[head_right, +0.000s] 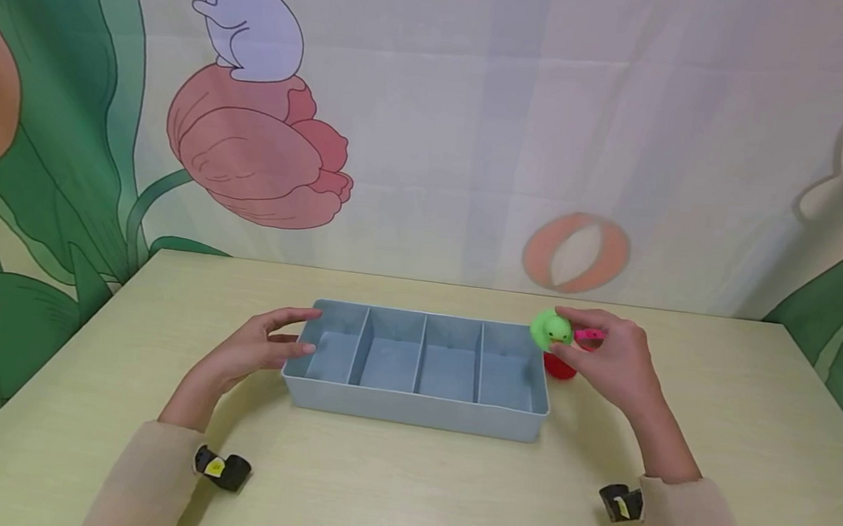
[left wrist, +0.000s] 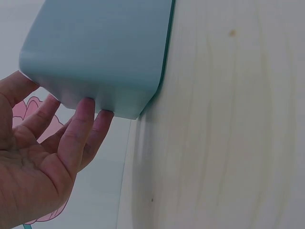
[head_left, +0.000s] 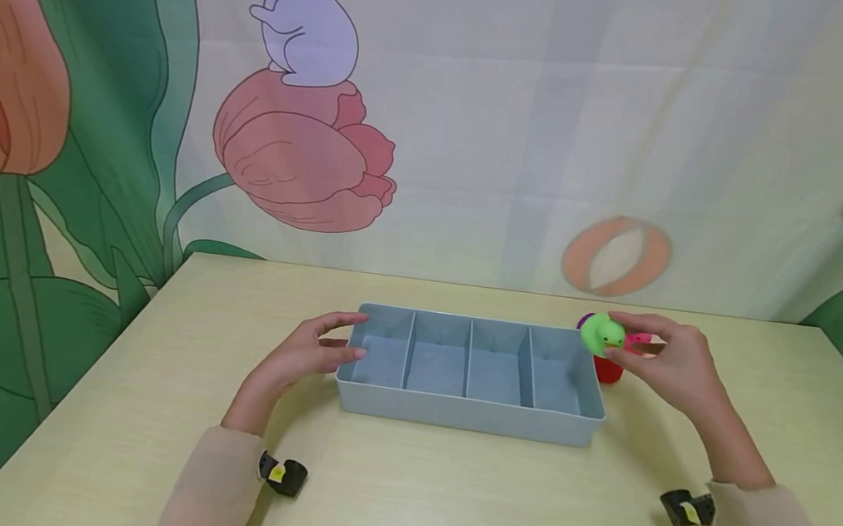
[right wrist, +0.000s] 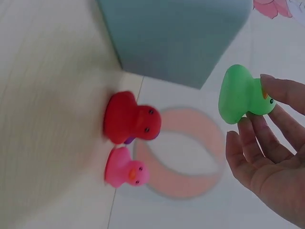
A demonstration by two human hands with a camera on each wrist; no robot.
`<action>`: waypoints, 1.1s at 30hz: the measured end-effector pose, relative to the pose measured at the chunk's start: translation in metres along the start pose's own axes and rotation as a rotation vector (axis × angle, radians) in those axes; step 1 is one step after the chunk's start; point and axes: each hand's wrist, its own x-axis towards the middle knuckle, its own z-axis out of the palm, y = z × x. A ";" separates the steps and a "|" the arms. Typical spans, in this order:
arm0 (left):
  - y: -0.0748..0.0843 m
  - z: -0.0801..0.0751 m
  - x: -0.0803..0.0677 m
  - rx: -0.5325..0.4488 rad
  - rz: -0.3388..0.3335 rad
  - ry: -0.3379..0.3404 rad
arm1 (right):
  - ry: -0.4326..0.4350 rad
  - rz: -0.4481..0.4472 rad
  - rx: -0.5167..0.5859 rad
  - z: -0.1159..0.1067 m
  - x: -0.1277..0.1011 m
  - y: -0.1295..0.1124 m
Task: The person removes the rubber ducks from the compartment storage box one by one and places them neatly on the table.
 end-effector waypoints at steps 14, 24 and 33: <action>-0.001 0.000 -0.002 -0.005 -0.002 -0.003 | -0.003 0.123 -0.027 -0.010 0.006 0.088; 0.000 0.000 -0.003 -0.007 0.006 -0.008 | -0.038 0.199 -0.028 -0.016 0.002 0.086; 0.001 0.000 -0.003 -0.002 0.010 -0.008 | -0.103 0.208 -0.132 -0.017 0.003 0.080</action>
